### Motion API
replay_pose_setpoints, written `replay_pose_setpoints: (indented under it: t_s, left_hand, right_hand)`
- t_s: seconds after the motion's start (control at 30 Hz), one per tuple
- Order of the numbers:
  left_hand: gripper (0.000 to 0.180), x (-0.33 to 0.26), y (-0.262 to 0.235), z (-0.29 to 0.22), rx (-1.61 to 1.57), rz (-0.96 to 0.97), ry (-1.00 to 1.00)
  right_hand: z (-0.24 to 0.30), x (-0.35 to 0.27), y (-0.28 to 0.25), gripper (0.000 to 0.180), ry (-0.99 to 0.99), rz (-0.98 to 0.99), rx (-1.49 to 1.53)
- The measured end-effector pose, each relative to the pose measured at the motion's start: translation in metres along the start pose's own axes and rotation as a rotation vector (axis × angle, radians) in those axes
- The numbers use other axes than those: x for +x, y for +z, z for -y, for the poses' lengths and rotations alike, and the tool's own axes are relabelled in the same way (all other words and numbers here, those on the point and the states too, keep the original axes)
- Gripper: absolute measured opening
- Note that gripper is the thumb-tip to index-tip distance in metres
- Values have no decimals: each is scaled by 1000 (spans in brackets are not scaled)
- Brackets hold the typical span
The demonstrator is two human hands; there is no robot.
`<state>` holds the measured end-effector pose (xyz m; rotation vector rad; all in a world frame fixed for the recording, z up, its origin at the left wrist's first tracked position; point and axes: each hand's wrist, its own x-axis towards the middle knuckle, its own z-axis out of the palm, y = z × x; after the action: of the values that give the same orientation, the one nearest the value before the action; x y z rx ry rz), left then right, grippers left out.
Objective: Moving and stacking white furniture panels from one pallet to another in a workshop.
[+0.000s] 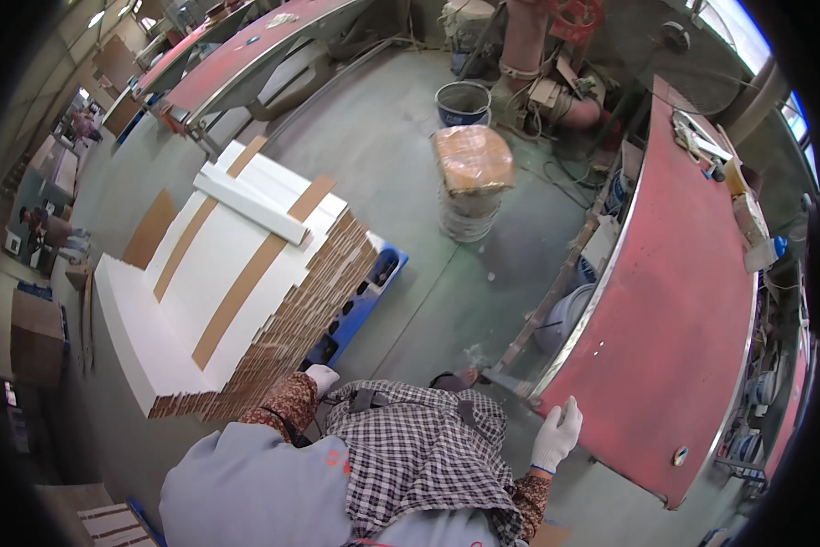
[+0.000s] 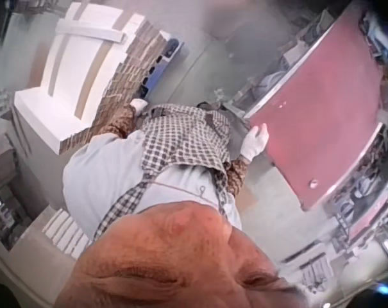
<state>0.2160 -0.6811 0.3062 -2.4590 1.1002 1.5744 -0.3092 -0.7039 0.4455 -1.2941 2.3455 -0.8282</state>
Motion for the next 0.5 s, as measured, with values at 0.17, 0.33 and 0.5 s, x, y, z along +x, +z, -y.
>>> replay_pose_setpoints:
  t_s: [0.17,0.33,0.5]
  left_hand:
    - [31,14,-10,-118,-205,-40,116]
    - [37,47,-24,-183,-112,-17,264]
    - [34,78,-38,-214,146,64,284]
  right_hand:
    - [6,75,-3,42,-160,-100,-114]
    - [0,136,3,49,-123,-139,-252]
    - [-15,153,21,53,8,-202,-313]
